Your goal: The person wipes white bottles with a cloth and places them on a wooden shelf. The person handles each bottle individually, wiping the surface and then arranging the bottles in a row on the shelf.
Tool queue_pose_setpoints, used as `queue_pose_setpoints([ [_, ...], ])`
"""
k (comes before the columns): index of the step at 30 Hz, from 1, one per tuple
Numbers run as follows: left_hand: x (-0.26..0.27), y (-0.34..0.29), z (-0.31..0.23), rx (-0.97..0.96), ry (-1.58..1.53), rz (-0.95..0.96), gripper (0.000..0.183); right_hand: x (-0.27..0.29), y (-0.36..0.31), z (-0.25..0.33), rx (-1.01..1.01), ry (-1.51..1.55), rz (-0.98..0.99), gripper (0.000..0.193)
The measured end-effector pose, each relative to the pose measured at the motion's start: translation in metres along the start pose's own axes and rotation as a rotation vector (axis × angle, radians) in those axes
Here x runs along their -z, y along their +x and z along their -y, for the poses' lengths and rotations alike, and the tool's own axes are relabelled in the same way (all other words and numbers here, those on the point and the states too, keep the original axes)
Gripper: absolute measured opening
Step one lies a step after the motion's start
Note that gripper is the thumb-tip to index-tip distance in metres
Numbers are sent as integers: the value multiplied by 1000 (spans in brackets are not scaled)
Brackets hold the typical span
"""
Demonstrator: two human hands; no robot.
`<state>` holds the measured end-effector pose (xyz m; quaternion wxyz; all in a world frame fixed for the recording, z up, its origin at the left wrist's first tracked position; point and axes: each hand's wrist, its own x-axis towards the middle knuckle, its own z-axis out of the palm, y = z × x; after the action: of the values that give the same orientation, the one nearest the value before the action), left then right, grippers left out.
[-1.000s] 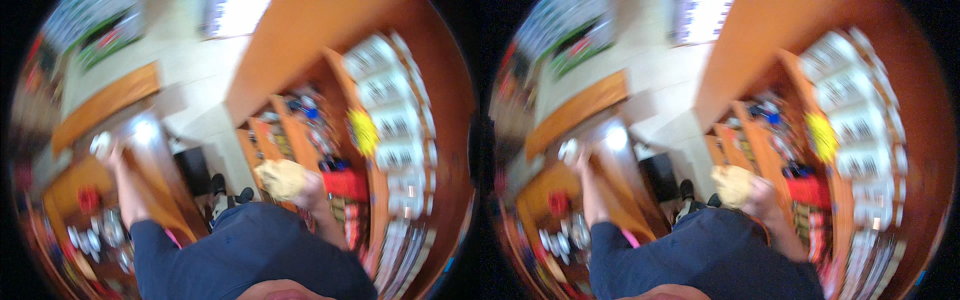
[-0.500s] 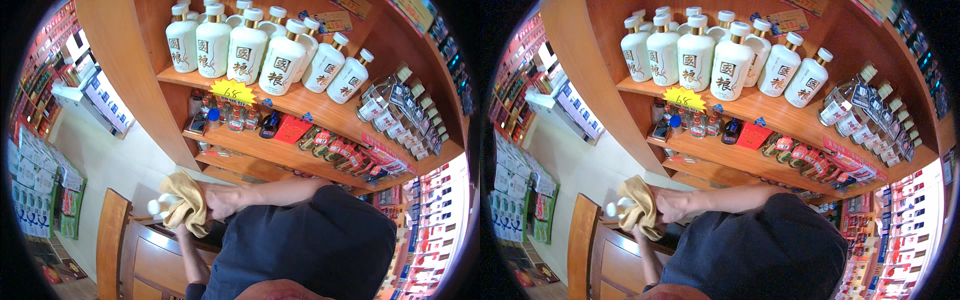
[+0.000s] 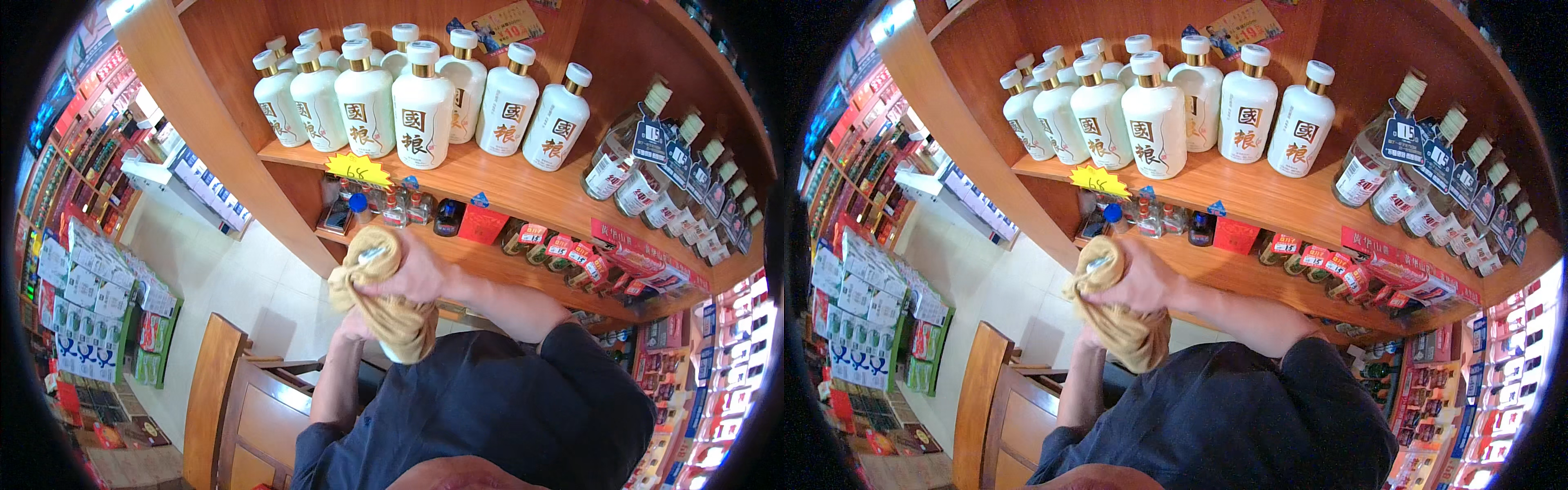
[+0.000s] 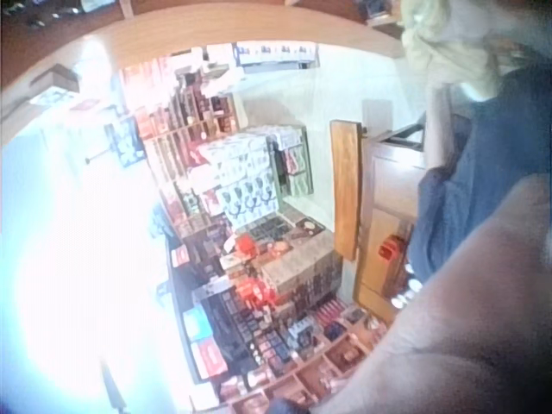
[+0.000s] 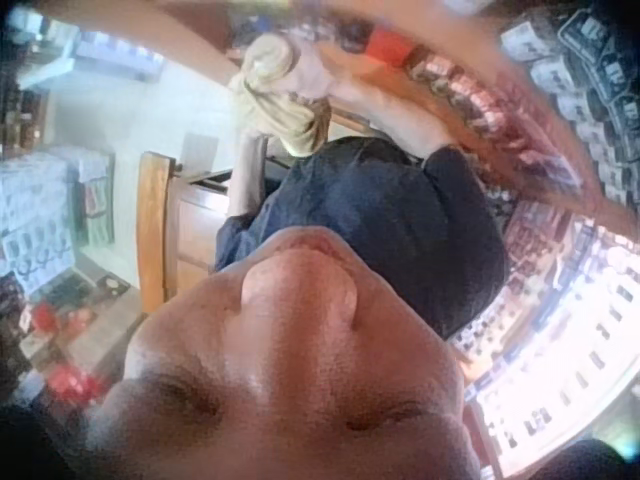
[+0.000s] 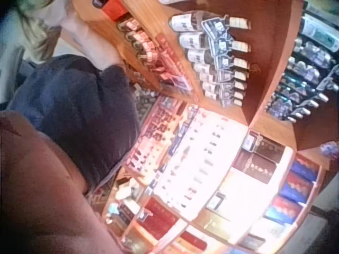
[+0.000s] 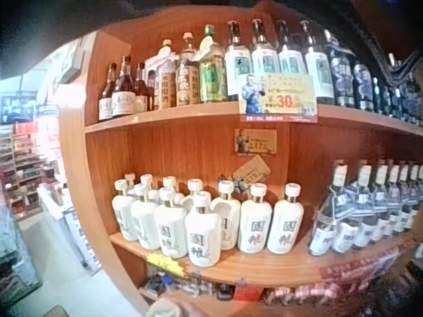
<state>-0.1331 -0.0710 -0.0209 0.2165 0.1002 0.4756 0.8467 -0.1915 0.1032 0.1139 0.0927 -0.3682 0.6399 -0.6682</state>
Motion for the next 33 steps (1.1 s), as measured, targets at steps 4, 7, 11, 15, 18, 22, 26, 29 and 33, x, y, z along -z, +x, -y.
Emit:
queue_pose_setpoints([
  [4, -61, 12, 12, -349, 505, -293, 113, 32, -5, -3, -51, -50, -201, 25],
  [7, -95, 20, 23, -347, 821, -541, 112, 50, -8, -5, -109, -73, -190, 22],
  [11, -110, 20, 30, -392, 672, -452, 105, 77, -12, 5, -231, 166, -39, 22],
  [15, -121, 12, 31, -155, 309, -244, 98, 98, -16, 7, -399, 511, 2, 25],
  [18, -144, 9, 35, -78, -37, -207, 98, 100, -19, -3, -321, 573, -48, 22],
  [22, -164, 16, 34, -211, 19, -315, 79, 93, -42, -12, 56, 97, -226, 27],
  [26, -161, 30, 28, -336, -93, -574, 66, 74, -100, -3, 85, -191, -178, 39],
  [29, -155, 30, 23, -470, 116, -483, 57, 70, -123, -1, -99, -155, -74, 35],
  [33, -156, 27, 25, -272, 139, -356, 84, 99, -100, 0, -133, 403, -29, 32],
])
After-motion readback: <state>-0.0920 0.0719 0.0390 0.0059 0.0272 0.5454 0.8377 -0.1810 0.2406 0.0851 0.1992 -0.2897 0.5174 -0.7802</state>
